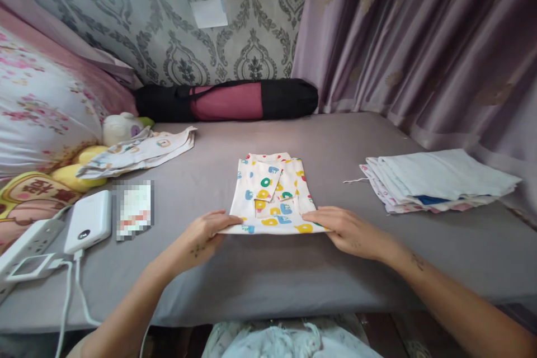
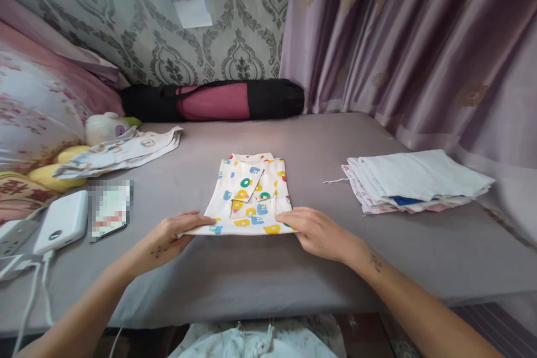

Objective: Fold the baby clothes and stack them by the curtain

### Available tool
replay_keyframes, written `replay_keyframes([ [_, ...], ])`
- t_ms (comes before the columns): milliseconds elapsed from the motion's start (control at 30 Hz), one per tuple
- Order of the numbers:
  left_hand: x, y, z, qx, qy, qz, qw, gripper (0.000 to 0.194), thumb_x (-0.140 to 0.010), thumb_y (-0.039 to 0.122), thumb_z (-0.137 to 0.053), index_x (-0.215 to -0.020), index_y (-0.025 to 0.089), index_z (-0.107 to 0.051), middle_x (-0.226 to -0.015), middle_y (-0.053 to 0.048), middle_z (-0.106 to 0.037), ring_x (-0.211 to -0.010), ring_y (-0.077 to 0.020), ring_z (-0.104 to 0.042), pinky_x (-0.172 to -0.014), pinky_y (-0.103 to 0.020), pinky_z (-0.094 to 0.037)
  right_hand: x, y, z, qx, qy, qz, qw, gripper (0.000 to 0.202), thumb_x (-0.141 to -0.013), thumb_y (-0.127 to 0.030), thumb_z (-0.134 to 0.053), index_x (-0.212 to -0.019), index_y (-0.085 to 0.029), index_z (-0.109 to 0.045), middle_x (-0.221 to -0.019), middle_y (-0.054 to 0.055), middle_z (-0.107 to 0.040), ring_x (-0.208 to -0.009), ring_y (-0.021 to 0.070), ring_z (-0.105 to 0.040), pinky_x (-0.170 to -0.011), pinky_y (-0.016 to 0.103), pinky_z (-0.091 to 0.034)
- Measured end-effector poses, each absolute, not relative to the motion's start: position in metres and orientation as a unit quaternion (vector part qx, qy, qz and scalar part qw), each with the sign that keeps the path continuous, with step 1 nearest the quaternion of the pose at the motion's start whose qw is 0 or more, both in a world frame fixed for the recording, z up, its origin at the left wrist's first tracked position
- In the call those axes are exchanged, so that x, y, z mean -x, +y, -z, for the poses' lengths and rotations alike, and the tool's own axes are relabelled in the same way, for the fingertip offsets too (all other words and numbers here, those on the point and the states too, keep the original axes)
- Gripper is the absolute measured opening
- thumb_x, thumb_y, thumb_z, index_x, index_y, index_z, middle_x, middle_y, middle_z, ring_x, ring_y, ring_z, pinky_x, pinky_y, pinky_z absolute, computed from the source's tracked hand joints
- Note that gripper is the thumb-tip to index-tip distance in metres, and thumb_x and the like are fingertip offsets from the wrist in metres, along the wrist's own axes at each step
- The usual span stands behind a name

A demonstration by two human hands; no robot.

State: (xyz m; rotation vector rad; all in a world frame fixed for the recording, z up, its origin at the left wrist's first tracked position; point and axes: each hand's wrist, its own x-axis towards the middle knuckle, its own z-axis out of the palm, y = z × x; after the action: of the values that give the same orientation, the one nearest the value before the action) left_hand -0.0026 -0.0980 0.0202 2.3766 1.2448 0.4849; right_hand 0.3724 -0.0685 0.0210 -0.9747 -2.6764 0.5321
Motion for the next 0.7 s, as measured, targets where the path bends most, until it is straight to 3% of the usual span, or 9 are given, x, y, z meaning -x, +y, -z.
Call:
replay_keyframes([
  [100,-0.006,-0.083,-0.02,-0.774,0.517,-0.262,0.255,0.026,-0.09,0.028,-0.049,-0.107,0.025,-0.067,-0.101,-0.003,-0.074,-0.084,-0.0172,-0.069,-0.072,-0.024,-0.054,-0.367,-0.051,-0.024,0.392,-0.878,-0.226,0.153,0.048,-0.084,-0.009,-0.044,-0.122,-0.027,-0.066,-0.119,0.003,-0.07,-0.107,0.0203,-0.066,-0.093,0.032,-0.051],
  [233,-0.023,-0.051,-0.016,-0.656,0.553,-0.421,0.294,0.025,-0.085,0.039,-0.058,-0.095,0.018,-0.066,-0.084,-0.004,-0.071,-0.078,-0.0179,-0.065,-0.068,-0.026,-0.051,-0.354,-0.018,-0.026,0.501,-0.787,-0.263,0.246,0.029,-0.09,-0.026,-0.048,-0.109,-0.024,-0.07,-0.1,0.002,-0.075,-0.087,0.0186,-0.069,-0.075,0.027,-0.052],
  [367,-0.035,-0.01,-0.007,-0.587,0.567,-0.489,0.308,0.026,-0.08,0.037,-0.059,-0.092,0.016,-0.064,-0.082,-0.004,-0.069,-0.075,-0.017,-0.062,-0.066,-0.026,-0.049,-0.34,0.02,-0.019,0.575,-0.719,-0.244,0.305,0.025,-0.085,-0.032,-0.054,-0.097,-0.017,-0.07,-0.082,0.004,-0.073,-0.075,0.0181,-0.065,-0.066,0.025,-0.05],
  [533,-0.043,0.036,0.002,-0.571,0.659,-0.441,0.214,0.023,-0.082,0.033,-0.051,-0.087,0.016,-0.065,-0.074,-0.002,-0.066,-0.072,-0.0168,-0.06,-0.064,-0.025,-0.045,-0.322,0.067,-0.008,0.645,-0.69,-0.198,0.263,0.024,-0.085,-0.032,-0.052,-0.084,-0.015,-0.068,-0.074,0.003,-0.069,-0.069,0.0164,-0.062,-0.061,0.023,-0.045],
  [700,-0.051,0.064,0.006,-0.584,0.717,-0.351,0.151,0.022,-0.089,0.028,-0.045,-0.088,0.019,-0.065,-0.082,-0.006,-0.069,-0.081,-0.0206,-0.062,-0.072,-0.029,-0.044,-0.305,0.099,-0.001,0.711,-0.661,-0.16,0.181,0.024,-0.088,-0.029,-0.049,-0.085,-0.015,-0.069,-0.084,0.009,-0.072,-0.079,0.0205,-0.066,-0.064,0.024,-0.045],
])
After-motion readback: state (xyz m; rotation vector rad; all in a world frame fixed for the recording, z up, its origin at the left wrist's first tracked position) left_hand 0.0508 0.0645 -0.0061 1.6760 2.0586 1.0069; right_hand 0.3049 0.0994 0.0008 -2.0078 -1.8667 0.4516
